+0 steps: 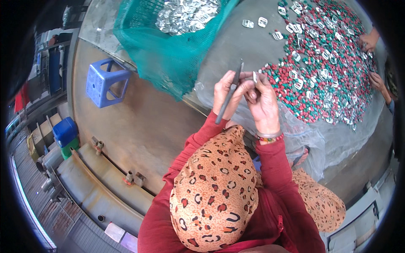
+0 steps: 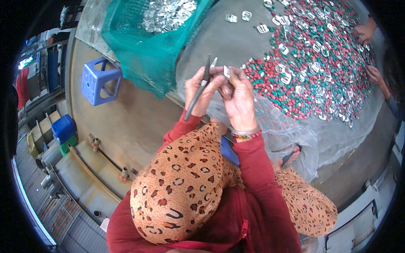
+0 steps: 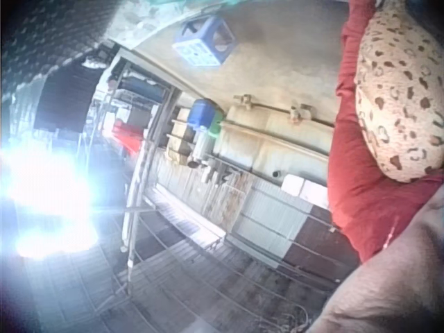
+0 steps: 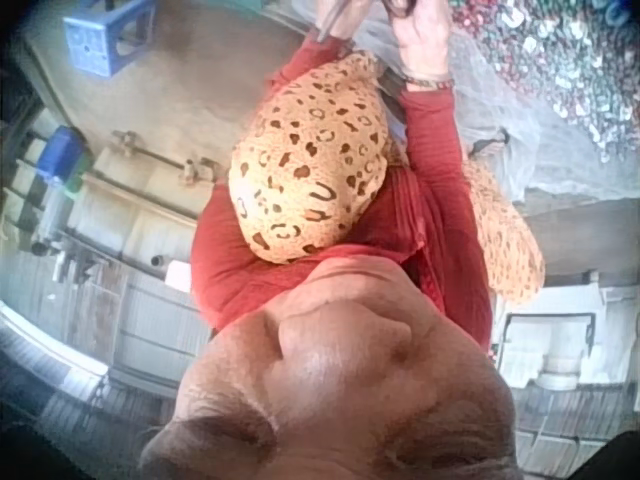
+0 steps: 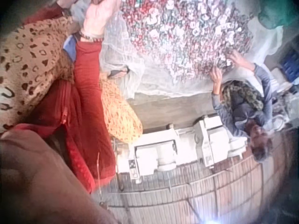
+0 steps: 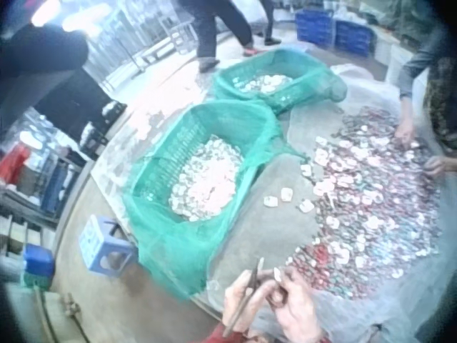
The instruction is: The person uses a pair of pliers to separate small colorful plastic tabs from a large pile and places the individual pieces into a green basket.
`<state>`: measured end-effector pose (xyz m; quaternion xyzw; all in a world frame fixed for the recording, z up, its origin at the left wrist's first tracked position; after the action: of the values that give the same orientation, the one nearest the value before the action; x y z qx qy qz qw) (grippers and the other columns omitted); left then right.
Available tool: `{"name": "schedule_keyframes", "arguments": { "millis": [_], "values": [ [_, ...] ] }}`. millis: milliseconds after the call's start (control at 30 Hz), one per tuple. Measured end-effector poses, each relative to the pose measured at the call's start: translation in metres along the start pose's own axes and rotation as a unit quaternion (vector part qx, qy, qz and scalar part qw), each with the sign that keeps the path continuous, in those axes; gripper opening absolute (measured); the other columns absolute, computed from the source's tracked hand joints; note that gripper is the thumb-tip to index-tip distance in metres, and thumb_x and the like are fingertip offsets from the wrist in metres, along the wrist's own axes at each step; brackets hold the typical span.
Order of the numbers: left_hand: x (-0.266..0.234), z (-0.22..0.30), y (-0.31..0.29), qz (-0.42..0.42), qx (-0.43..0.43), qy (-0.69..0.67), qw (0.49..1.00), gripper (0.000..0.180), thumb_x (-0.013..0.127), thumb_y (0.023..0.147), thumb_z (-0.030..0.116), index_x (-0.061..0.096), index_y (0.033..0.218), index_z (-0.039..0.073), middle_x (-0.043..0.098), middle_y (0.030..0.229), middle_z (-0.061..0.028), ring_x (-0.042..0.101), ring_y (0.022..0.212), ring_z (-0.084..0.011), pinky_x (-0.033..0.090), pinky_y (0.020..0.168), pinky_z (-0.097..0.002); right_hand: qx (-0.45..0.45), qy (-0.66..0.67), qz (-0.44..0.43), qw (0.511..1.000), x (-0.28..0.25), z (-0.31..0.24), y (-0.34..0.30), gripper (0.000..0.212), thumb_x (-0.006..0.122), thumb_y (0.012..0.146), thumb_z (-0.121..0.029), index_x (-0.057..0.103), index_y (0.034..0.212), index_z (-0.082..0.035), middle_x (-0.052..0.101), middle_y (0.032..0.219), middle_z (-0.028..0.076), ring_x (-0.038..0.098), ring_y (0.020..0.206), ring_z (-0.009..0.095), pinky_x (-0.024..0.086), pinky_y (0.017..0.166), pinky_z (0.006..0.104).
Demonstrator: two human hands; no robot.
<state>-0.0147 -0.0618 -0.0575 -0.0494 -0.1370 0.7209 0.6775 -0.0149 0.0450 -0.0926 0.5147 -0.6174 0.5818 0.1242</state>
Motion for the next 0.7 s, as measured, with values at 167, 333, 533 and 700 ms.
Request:
{"name": "schedule_keyframes", "arguments": {
  "millis": [167,333,533,700],
  "values": [
    [-0.001,-0.008,0.010,-0.103,0.115,0.183,0.971,0.024,0.075,0.069,0.009,0.058,0.084,0.001,0.050,0.073,-0.0033,0.049,0.067,-0.0116,0.041,0.059,-0.0272,0.025,-0.002,0.041,0.999,0.013,-0.022,-0.008,0.008,0.058,0.087,-0.010,0.055,0.091,-0.003,0.055,0.075,0.004,0.046,0.051,0.009,0.042,0.046,0.0208],
    [0.002,0.000,0.007,0.004,0.157,0.158,0.975,0.023,0.074,0.071,0.008,0.062,0.089,0.001,0.052,0.075,-0.0038,0.050,0.066,-0.0124,0.042,0.058,-0.0259,0.035,-0.020,-0.069,0.997,0.013,-0.032,-0.007,0.006,0.053,0.090,-0.009,0.055,0.091,-0.004,0.057,0.072,0.004,0.042,0.047,0.005,0.033,0.041,0.0171],
    [-0.006,-0.001,0.004,0.072,0.190,0.204,0.958,0.020,0.069,0.074,0.000,0.064,0.094,0.001,0.057,0.076,-0.0064,0.054,0.066,-0.0149,0.044,0.057,-0.0247,-0.058,-0.126,-0.008,0.990,0.028,-0.014,-0.008,0.005,0.054,0.090,-0.011,0.054,0.089,-0.006,0.057,0.071,0.001,0.042,0.046,0.003,0.029,0.040,0.0158],
    [-0.003,-0.004,0.005,0.085,0.241,0.195,0.947,0.016,0.069,0.074,0.002,0.061,0.088,-0.001,0.056,0.076,-0.0065,0.054,0.065,-0.0152,0.043,0.055,-0.0266,-0.059,-0.071,-0.007,0.996,0.020,-0.009,-0.011,0.008,0.057,0.089,-0.013,0.055,0.090,-0.006,0.057,0.070,0.001,0.044,0.046,0.004,0.030,0.040,0.0163]
  ]
}}
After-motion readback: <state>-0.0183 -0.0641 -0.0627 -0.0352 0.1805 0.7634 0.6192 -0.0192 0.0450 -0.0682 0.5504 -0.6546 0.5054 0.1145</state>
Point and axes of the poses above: each hand's wrist, its own y-axis towards the middle knuckle, its own x-axis out of the palm, z = x × y, the point moved 1 cm from there along y, towards the middle knuckle
